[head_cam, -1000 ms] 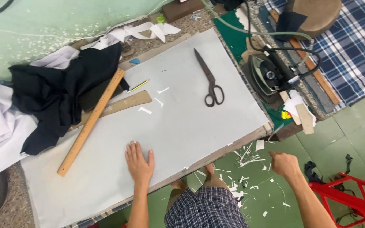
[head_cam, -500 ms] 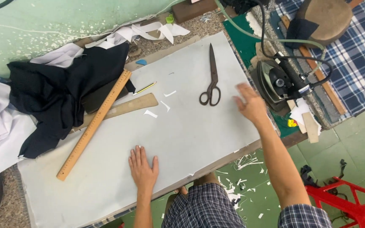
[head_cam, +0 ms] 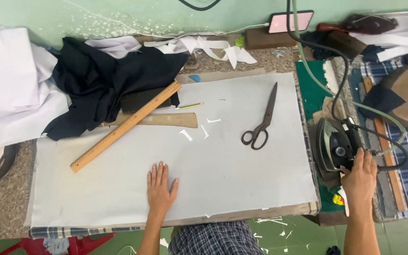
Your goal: The person uses shears to cut a white fabric strip into smaller pieces on a worktable, then sets the shears down and handles black fabric pieces, moving them aside and preparing them for further work.
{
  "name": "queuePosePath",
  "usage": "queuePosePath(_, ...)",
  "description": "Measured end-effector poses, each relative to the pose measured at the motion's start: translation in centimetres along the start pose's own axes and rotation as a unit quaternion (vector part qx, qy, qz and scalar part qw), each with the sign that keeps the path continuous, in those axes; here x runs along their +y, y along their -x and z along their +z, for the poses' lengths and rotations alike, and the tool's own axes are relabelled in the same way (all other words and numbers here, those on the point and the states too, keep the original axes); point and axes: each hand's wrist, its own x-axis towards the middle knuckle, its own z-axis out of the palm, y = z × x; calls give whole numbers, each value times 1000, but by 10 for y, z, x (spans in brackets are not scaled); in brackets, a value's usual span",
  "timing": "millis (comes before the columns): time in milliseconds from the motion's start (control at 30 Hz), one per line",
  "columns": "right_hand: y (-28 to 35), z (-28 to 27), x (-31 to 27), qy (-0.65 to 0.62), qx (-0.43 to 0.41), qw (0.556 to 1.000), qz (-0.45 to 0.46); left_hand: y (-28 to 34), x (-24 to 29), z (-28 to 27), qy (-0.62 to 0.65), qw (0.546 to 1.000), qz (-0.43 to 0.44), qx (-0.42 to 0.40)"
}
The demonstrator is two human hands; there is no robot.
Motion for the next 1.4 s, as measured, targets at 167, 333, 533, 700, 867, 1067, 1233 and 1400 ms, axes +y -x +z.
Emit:
queuePosePath(167,-1,14,-6,50,44,998,-22,0,2,-2,-1,1000,7,19)
queuePosePath(333,-8,28,-133,4,184,967,-175,-2,3,5,-7,999,-6,41)
queuePosePath(533,-34,102,-348,-178,69,874,-447,13,-7,10,-49,998,-20,43)
queuePosePath(700,87,103,-404,-177,10,818,-546,82,-42,-29,-88,974,-184,102)
queuePosePath(867,111,108,-422,-320,-135,624,-700,199,-145,-32,-188,855,-465,135)
queuePosePath(1067,131,82,-445,-290,-89,670,-677,176,-128,-49,-77,878,-425,205)
queuePosePath(1233,116,77,-416,-420,-102,560,-707,65,-77,-57,-71,950,-229,200)
queuePosePath(1400,-47,118,-328,-200,302,881,-304,-51,-88,-47,-125,966,-85,212)
